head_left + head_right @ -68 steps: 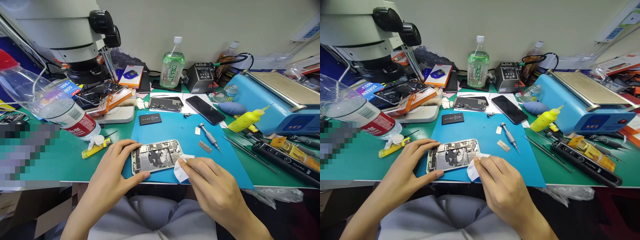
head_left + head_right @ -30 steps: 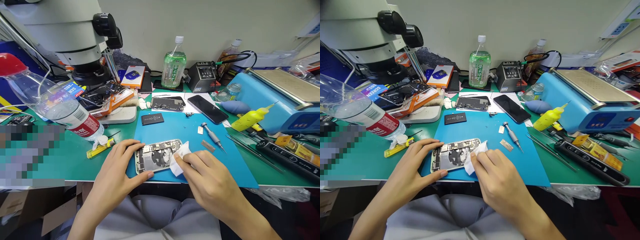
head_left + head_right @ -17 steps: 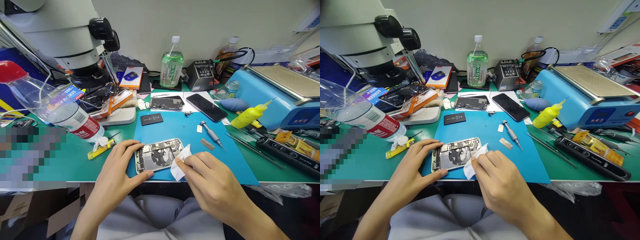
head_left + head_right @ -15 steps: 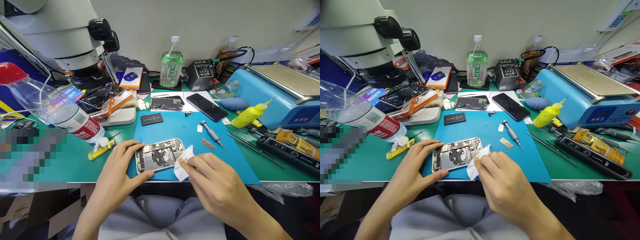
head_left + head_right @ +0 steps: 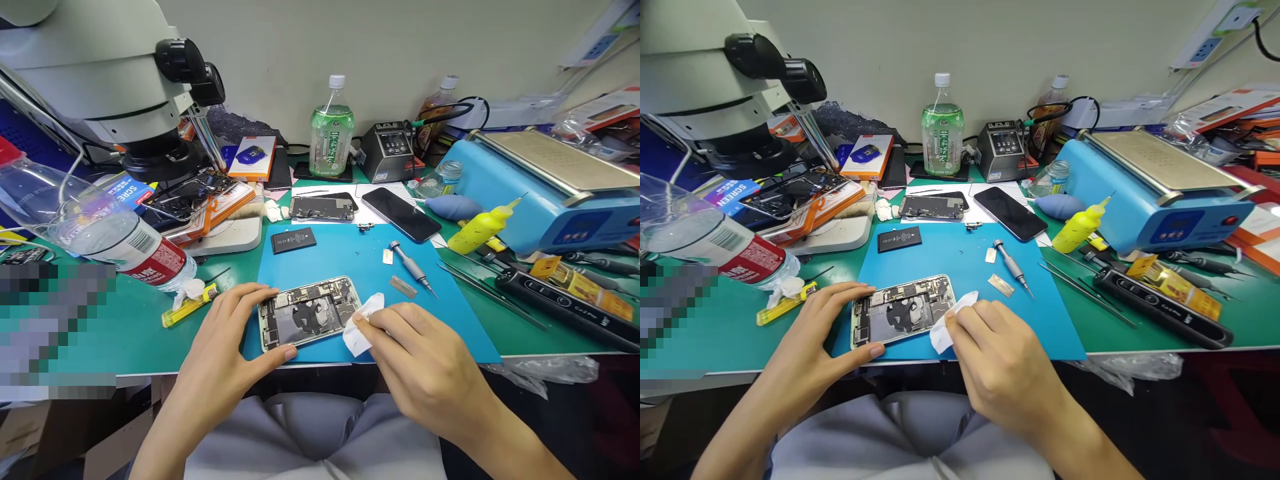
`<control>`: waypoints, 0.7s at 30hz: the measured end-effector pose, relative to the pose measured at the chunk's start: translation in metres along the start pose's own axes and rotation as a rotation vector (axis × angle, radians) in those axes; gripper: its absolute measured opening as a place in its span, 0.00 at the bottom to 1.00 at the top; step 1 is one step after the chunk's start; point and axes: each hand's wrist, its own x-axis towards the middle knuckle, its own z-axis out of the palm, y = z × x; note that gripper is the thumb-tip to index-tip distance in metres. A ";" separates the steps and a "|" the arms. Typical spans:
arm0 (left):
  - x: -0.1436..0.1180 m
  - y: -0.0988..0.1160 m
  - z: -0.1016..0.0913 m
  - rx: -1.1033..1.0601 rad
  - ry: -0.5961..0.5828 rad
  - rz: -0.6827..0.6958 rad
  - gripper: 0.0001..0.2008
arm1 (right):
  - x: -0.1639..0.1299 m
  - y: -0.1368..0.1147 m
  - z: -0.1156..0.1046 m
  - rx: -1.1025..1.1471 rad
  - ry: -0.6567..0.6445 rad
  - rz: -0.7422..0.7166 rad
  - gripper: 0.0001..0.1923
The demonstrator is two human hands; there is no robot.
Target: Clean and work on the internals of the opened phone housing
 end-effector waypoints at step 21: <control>0.001 -0.005 0.003 0.038 0.021 0.041 0.29 | -0.030 0.021 0.004 0.801 0.416 1.050 0.11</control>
